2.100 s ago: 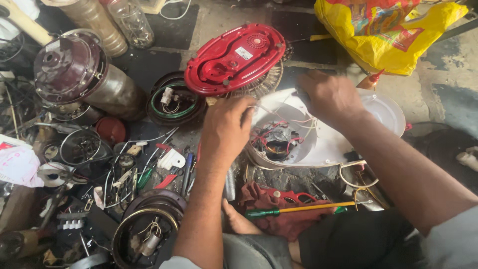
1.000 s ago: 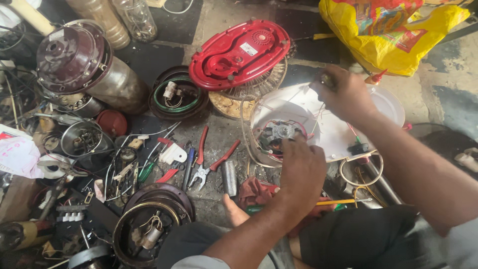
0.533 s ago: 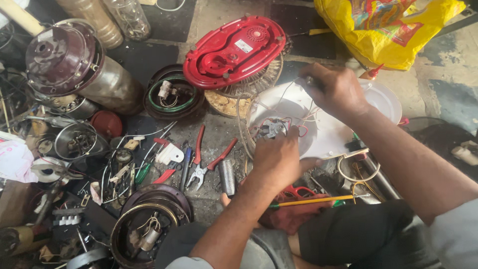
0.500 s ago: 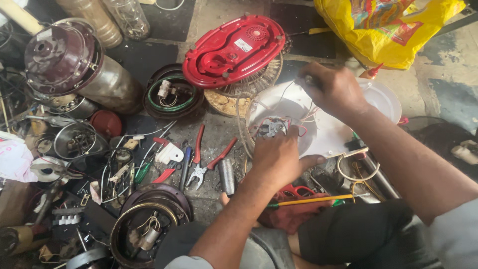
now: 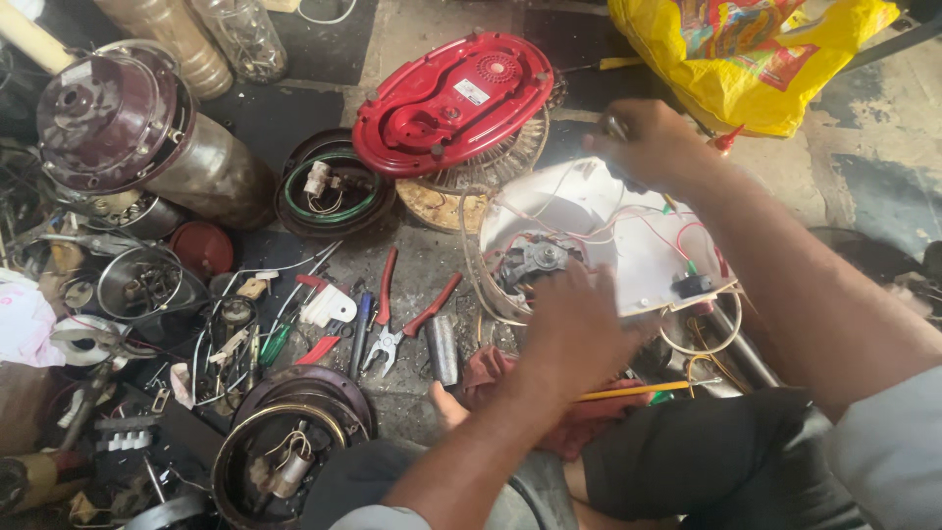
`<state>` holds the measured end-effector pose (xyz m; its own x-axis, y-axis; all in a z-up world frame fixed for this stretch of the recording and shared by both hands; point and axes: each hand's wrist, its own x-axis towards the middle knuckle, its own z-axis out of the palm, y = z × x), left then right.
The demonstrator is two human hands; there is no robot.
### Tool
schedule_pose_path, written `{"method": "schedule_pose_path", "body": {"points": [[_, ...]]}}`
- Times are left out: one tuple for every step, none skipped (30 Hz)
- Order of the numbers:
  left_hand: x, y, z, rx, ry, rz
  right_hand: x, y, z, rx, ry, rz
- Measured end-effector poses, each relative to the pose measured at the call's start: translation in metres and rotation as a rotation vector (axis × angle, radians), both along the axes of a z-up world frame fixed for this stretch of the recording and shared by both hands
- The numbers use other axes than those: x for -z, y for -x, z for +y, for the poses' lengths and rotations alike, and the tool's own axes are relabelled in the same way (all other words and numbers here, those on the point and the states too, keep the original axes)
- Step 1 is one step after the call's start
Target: The person repairs an appliance by using a screwdriver and pliers to manipulate internal wiring and components.
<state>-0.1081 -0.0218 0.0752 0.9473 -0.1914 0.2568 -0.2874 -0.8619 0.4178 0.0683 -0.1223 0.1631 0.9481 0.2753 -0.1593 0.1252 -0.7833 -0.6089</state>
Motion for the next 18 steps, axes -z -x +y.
{"method": "schedule_pose_path", "body": {"points": [[-0.001,0.004,-0.007,0.048,-0.05,0.024,-0.002,0.003,0.006,0.013,-0.039,-0.031],[-0.001,0.006,-0.009,0.046,-0.051,0.026,-0.005,0.005,0.01,0.011,-0.04,-0.03],[-0.001,0.007,-0.012,0.028,-0.118,0.029,-0.007,0.006,0.012,-0.086,-0.124,-0.123],[-0.001,0.007,-0.014,0.01,-0.184,0.031,-0.008,0.008,0.014,-0.183,-0.207,-0.217],[-0.001,0.006,-0.016,0.012,-0.184,0.031,-0.009,0.009,0.017,-0.181,-0.206,-0.217],[-0.002,0.003,-0.021,-0.02,0.075,0.069,-0.008,0.012,0.019,-0.364,-0.24,-0.384],[-0.001,-0.003,-0.024,-0.053,0.336,0.109,-0.006,0.015,0.021,-0.549,-0.27,-0.546],[0.0,-0.015,-0.025,-0.052,0.337,0.112,-0.004,0.019,0.023,-0.548,-0.269,-0.543],[0.0,-0.032,-0.026,-0.055,0.657,0.13,-0.004,0.021,0.024,-0.648,-0.21,-0.649],[-0.001,-0.046,-0.027,-0.058,0.976,0.147,-0.004,0.023,0.023,-0.748,-0.149,-0.753],[-0.002,-0.06,-0.024,-0.055,0.978,0.149,-0.005,0.025,0.023,-0.746,-0.146,-0.752],[-0.004,-0.077,-0.017,-0.061,1.213,0.474,-0.007,0.025,0.023,-0.758,-0.135,-0.734],[-0.007,-0.089,-0.01,-0.066,1.428,0.809,-0.009,0.024,0.022,-0.768,-0.126,-0.72],[-0.009,-0.095,-0.009,-0.063,1.425,0.81,-0.014,0.022,0.021,-0.765,-0.126,-0.722],[-0.01,-0.1,-0.009,-0.026,1.098,0.836,-0.019,0.019,0.019,-0.765,-0.091,-0.714],[-0.009,-0.104,-0.009,0.008,0.771,0.845,-0.024,0.019,0.017,-0.765,-0.056,-0.706],[-0.006,-0.106,-0.002,0.013,0.764,0.842,-0.028,0.02,0.014,-0.759,-0.057,-0.713],[-0.002,-0.107,0.009,0.233,0.453,0.485,-0.032,0.021,0.013,-0.772,-0.054,-0.702]]}}
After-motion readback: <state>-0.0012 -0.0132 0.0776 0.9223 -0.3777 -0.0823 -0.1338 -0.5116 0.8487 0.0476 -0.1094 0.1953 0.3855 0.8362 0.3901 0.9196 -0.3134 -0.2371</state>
